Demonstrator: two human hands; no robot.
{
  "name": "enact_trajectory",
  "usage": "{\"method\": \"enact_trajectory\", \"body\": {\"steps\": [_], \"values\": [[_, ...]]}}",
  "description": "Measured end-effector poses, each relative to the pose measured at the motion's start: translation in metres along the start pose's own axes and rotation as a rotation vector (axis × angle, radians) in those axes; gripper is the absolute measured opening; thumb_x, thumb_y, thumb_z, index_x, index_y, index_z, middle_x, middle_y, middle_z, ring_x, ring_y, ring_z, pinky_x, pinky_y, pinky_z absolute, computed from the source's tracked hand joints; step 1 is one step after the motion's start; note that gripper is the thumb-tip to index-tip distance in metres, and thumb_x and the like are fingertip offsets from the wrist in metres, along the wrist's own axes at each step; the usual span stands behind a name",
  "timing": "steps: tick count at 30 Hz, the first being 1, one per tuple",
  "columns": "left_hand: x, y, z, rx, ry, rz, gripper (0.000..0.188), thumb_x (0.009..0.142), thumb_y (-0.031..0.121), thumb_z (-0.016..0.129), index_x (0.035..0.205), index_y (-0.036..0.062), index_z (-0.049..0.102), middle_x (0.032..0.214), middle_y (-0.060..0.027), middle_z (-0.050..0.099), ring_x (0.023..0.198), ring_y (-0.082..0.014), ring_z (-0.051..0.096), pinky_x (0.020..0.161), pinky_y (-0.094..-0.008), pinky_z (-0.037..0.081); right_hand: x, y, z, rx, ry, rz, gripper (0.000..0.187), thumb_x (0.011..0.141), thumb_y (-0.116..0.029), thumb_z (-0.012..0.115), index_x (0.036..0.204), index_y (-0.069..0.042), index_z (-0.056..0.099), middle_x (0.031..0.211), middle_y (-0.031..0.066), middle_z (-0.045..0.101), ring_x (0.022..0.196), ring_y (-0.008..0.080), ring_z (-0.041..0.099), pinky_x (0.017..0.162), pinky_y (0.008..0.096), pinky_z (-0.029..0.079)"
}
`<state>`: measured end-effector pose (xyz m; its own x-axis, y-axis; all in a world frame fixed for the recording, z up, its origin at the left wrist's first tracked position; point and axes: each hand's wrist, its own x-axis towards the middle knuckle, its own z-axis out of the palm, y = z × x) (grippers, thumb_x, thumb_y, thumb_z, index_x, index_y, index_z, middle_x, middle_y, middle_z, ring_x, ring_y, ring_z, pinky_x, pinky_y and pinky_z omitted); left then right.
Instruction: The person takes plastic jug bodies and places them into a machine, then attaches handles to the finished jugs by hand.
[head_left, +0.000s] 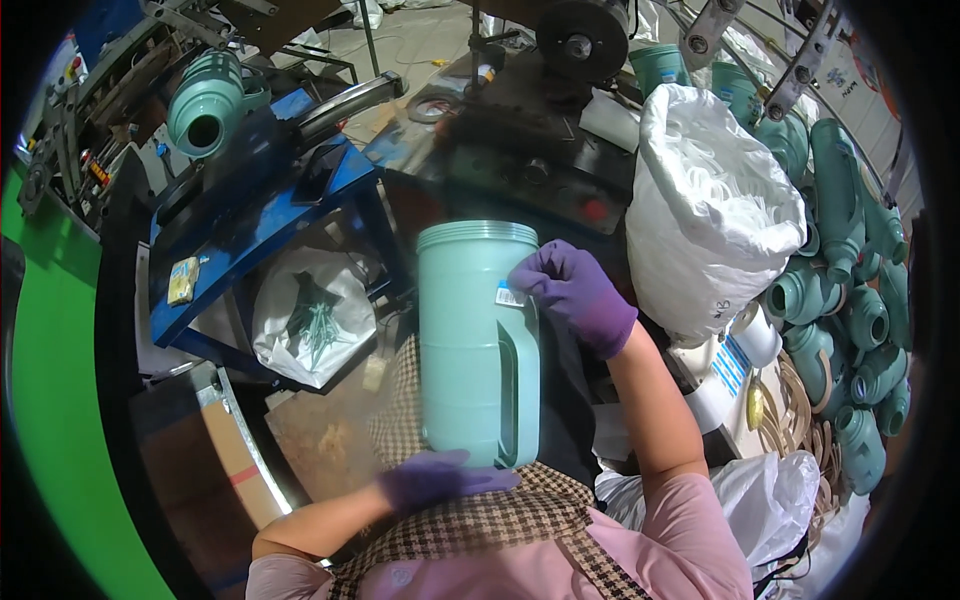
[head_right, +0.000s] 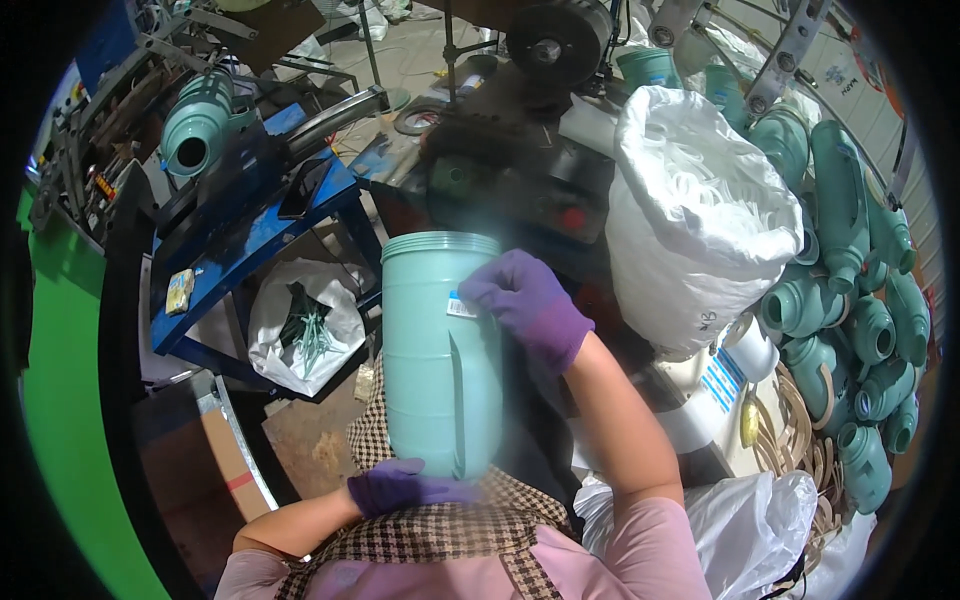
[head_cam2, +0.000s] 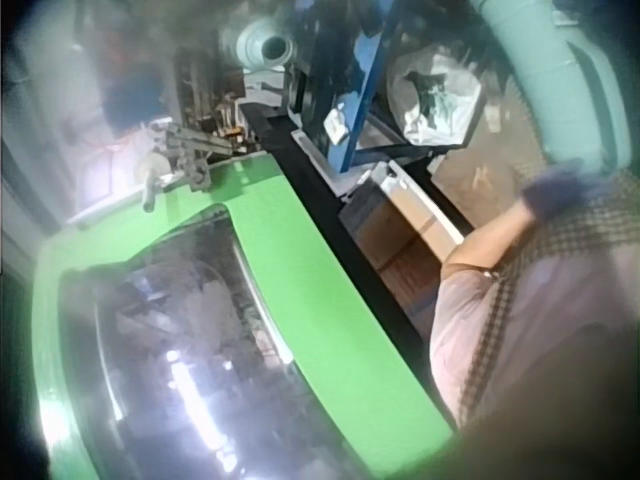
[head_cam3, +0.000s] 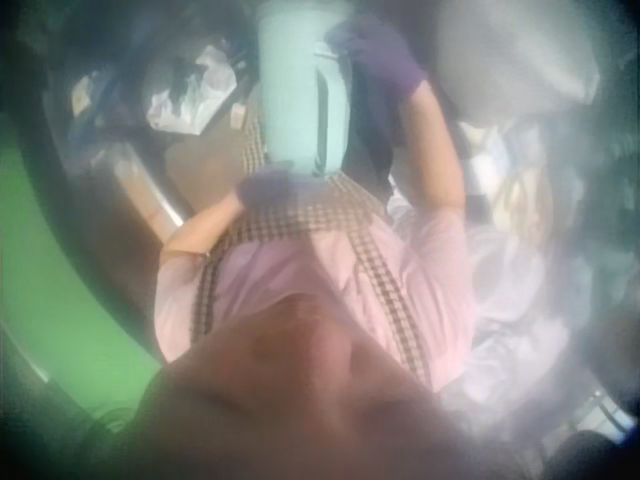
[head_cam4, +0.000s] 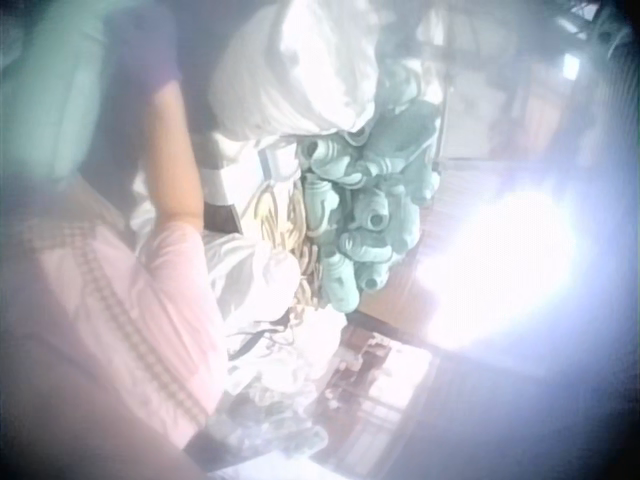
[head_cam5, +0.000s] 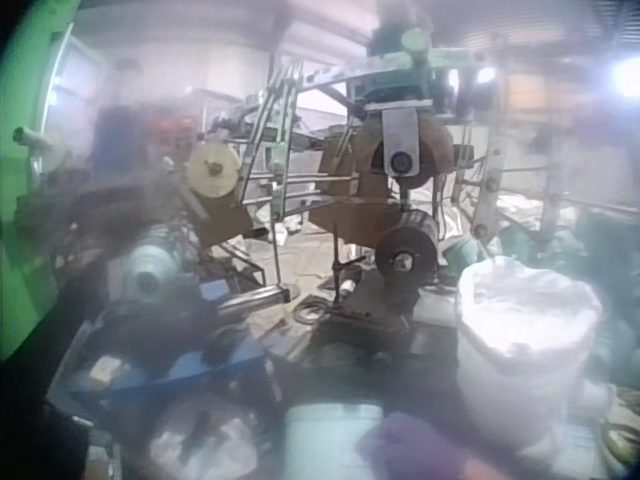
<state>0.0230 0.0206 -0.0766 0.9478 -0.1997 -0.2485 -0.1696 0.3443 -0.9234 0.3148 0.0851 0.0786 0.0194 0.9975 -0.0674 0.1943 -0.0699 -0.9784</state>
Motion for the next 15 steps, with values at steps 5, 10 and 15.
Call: {"method": "enact_trajectory", "body": {"steps": [5, 10, 15], "values": [[0.000, 0.001, 0.004, 0.232, 0.018, -0.004, 0.063, 0.102, 0.011, 0.037, 0.157, 0.0013, 0.008, 0.165, -0.0189, 0.006, 0.152, -0.0263, 0.013, 0.126, -0.0353, 0.012, 0.010, 0.000, -0.007, -0.102, -0.065, -0.070, 0.003, 0.089, 0.001, 0.065, 0.087, 0.001, 0.063, 0.081, 0.0008, 0.063, 0.079, 0.0062, 0.056, 0.075, 0.0232, 0.048], [0.005, 0.032, -0.014, -0.089, -0.051, -0.143, 0.069, 0.101, 0.025, 0.031, 0.155, -0.0058, 0.002, 0.163, -0.0278, 0.002, 0.151, -0.0407, 0.005, 0.125, -0.0505, 0.009, 0.016, 0.001, -0.004, -0.089, -0.076, -0.095, 0.009, 0.091, -0.004, 0.069, 0.084, 0.001, 0.065, 0.076, -0.0007, 0.063, 0.075, 0.0054, 0.056, 0.071, 0.0235, 0.048], [0.004, 0.014, 0.005, -0.026, 0.180, -0.153, 0.074, 0.097, 0.008, 0.046, 0.160, 0.0259, 0.011, 0.164, 0.0072, 0.024, 0.140, -0.0079, 0.041, 0.107, -0.0225, 0.042, 0.018, 0.009, 0.004, -0.080, -0.041, -0.024, 0.015, 0.088, -0.009, 0.075, 0.083, 0.001, 0.066, 0.091, 0.0042, 0.067, 0.079, 0.0081, 0.058, 0.071, 0.0265, 0.049]]}}
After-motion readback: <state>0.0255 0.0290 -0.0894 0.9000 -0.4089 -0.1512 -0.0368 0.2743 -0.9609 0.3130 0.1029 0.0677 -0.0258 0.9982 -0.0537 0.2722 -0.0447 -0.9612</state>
